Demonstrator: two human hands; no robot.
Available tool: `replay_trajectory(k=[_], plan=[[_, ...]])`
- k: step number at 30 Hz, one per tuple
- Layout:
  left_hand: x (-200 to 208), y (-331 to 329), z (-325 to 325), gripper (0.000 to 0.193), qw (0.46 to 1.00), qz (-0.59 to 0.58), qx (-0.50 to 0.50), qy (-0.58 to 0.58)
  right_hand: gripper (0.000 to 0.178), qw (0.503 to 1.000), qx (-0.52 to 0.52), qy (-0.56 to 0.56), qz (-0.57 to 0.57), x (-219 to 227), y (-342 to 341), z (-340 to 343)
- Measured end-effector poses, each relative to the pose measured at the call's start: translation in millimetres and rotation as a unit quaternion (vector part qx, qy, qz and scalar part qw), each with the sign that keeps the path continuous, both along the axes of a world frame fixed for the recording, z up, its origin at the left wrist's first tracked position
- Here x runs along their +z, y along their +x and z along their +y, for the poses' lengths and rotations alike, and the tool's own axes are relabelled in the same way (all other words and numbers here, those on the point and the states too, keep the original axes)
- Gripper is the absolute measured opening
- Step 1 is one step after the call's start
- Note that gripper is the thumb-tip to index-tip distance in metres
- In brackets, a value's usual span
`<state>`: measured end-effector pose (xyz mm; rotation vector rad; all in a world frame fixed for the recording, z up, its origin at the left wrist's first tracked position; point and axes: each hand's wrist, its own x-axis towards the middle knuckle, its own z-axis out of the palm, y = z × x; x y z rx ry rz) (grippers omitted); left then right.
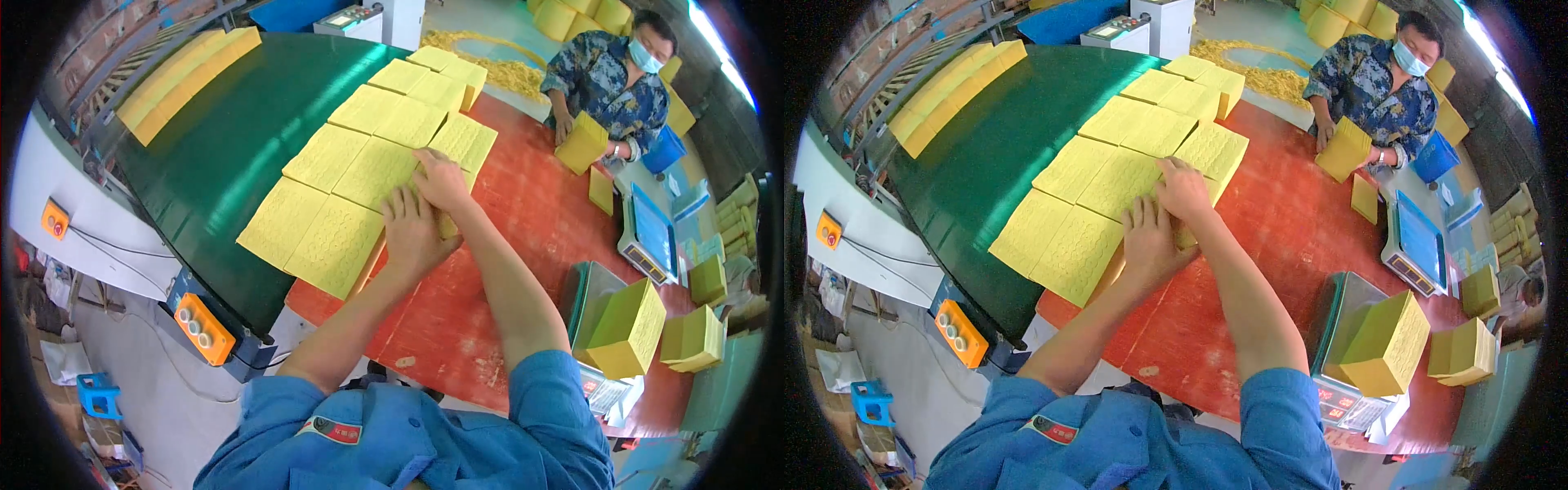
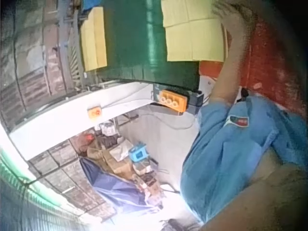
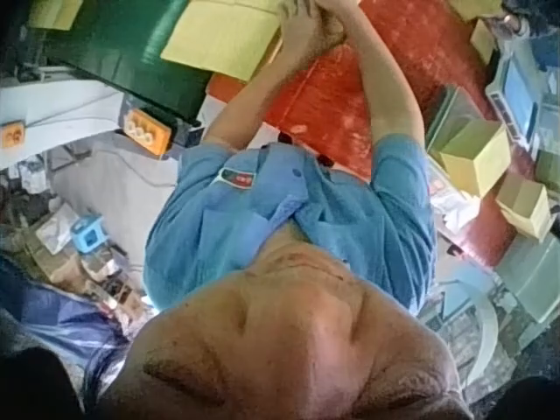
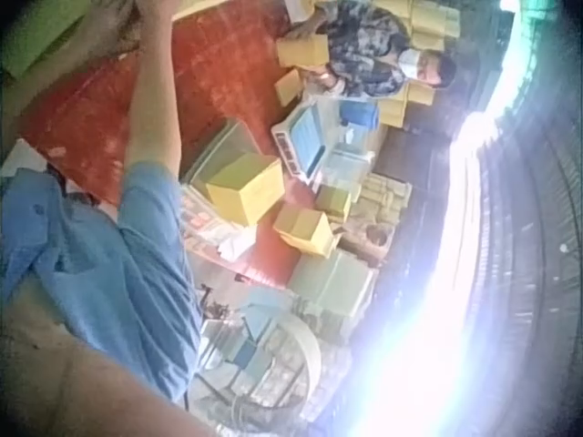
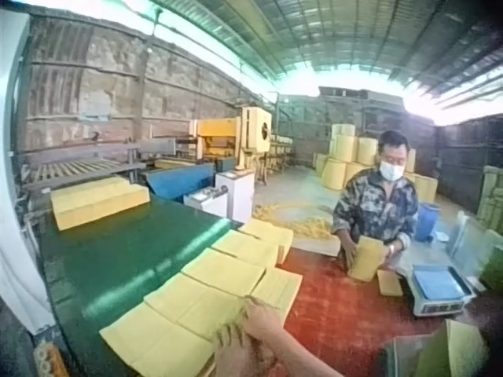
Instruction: The person is weighing stacks of yellow paper blocks on an electronic scale and moving them from the table to a conveyor belt.
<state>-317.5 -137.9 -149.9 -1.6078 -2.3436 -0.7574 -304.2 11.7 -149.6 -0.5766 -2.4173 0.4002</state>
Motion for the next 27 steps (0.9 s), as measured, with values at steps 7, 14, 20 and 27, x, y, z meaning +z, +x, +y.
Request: replay_trajectory(k=[7, 14, 20, 27], plan=[[-9, 6, -22, 0.091, 0.995, -0.007, -0.096, -0.025, 0.025, 0.99, -0.075, 0.054, -0.102, -12, 40, 7], [22, 2, -87, 0.07, 0.871, 0.013, -0.473, -0.131, 0.035, 0.963, -0.12, -0.067, -0.231, 19, 221, -99], [27, 28, -145, 0.066, 0.845, 0.021, -0.516, -0.141, 0.028, 0.937, -0.154, -0.28, -0.141, 22, 292, -236], [-15, 118, -241, 0.047, 0.746, -0.663, 0.037, 0.05, 0.065, 0.922, -0.079, -0.377, 0.027, -19, 286, -229]])
